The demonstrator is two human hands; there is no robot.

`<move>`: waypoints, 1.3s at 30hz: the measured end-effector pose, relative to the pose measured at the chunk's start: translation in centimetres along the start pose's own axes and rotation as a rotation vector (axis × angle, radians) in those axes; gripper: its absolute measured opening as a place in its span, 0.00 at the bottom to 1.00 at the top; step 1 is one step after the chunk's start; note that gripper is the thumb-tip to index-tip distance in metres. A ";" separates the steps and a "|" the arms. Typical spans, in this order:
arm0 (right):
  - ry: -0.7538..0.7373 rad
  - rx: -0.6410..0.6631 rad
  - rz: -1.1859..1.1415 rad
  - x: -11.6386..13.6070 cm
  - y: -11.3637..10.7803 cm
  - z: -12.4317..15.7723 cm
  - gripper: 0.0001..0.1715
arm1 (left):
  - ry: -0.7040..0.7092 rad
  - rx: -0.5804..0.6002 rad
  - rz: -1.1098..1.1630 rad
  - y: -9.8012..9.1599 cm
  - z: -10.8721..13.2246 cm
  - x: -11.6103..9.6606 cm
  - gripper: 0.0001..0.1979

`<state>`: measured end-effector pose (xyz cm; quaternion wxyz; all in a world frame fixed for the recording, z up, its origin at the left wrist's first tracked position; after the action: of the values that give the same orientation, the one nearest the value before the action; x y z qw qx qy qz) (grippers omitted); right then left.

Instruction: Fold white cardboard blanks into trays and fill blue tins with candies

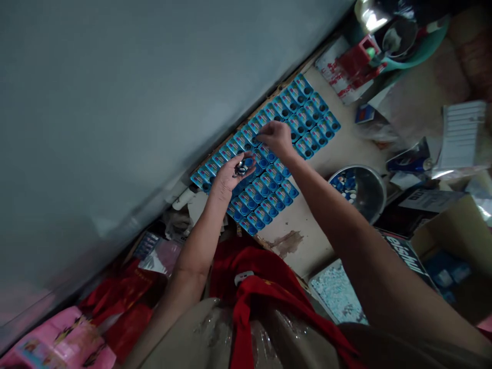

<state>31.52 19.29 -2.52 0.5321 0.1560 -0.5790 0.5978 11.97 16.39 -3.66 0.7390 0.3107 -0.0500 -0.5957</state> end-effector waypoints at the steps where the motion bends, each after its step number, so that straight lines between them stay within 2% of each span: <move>1: -0.048 -0.022 0.140 0.3 0.1 -1.1 0.08 | 0.010 0.010 0.025 -0.1 0.1 -0.4 0.07; 4: -0.083 0.010 0.432 0.6 1.1 -3.0 0.08 | 0.009 0.024 0.074 -0.3 0.3 -1.0 0.11; 7: -0.061 0.047 0.529 0.4 1.3 -3.7 0.12 | 0.018 0.021 0.096 -0.6 0.3 -1.2 0.12; 12: -0.081 0.059 0.511 0.1 0.3 -3.6 0.18 | 0.061 0.013 0.165 -1.8 -0.3 -1.3 0.10; 17: -0.021 0.095 0.362 0.2 0.4 -2.3 0.14 | 0.080 -0.026 0.165 -3.2 0.0 -1.8 0.07; 23: -0.007 0.177 0.317 0.1 1.0 -2.2 0.08 | 0.066 -0.013 0.114 -2.6 0.4 -1.9 0.07; 29: -0.151 0.027 0.475 0.7 0.1 -2.2 0.08 | 0.057 -0.036 0.119 -2.5 -0.1 -1.2 0.06; 34: -0.227 0.078 0.643 1.7 1.6 -2.2 0.08 | 0.072 -0.017 0.123 -2.0 -0.3 -1.1 0.07; 37: -0.173 0.119 0.720 1.8 2.4 -3.6 0.06 | 0.083 -0.026 0.109 -1.5 -0.6 -1.4 0.07; 39: -0.105 0.151 0.727 1.3 2.6 -5.1 0.14 | 0.082 -0.035 0.102 -1.4 -0.8 -1.6 0.07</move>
<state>31.04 24.83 -4.31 0.2417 0.0099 -0.5773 0.7799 10.69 18.08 -4.55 0.7752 0.3189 -0.0249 -0.5448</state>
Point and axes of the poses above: each hand's wrist, its own z-axis away from the middle knuckle, its own y-axis out of the palm, x = y × z, the point moved 6 cm from there along -z, towards the middle knuckle, and after that the axes turned 4 degrees about -x, right-handed, at the moved point
